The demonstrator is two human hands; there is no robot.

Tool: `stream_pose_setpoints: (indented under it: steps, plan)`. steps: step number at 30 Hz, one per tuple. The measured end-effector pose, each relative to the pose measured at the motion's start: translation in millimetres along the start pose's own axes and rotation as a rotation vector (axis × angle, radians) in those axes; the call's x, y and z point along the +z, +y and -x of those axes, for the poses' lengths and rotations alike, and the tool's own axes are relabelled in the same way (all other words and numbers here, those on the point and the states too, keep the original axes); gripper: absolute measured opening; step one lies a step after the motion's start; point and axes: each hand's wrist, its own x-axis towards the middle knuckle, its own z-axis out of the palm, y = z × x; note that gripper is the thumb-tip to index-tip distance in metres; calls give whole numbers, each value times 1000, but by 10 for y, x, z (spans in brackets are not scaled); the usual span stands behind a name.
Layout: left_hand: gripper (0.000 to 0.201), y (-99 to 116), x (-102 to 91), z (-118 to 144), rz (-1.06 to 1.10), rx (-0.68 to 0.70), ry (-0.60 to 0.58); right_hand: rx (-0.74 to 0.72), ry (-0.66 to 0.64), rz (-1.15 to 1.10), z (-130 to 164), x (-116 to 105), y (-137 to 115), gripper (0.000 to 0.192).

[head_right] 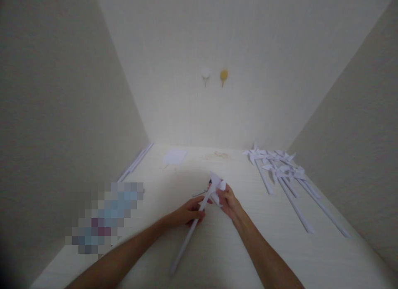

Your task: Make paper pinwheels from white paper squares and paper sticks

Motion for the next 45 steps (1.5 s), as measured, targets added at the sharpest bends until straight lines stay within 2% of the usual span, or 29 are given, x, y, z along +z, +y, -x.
stream_pose_setpoints:
  steps: [7, 14, 22, 36, 41, 45]
  plan:
    - [41, 14, -5, -1, 47, 21, -20, 34, -51, -20, -1, -5, -4, 27]
    - [41, 2, -16, 0, 22, 28, 14, 73, -83, -79, -4, 0, -9, 27]
    - [42, -17, -19, -1, 24, 27, 11, 36, -104, -38, -3, 10, -7, 26]
    - [39, -1, -21, 2, 2, 4, -2, -147, 62, 91, -15, 53, 14, 31]
    - [39, 2, -21, -1, 5, 7, -9, -209, 85, 113, -19, 75, 20, 34]
    - [38, -5, -24, -2, 7, 9, -7, -203, 73, 110, -21, 69, 20, 32]
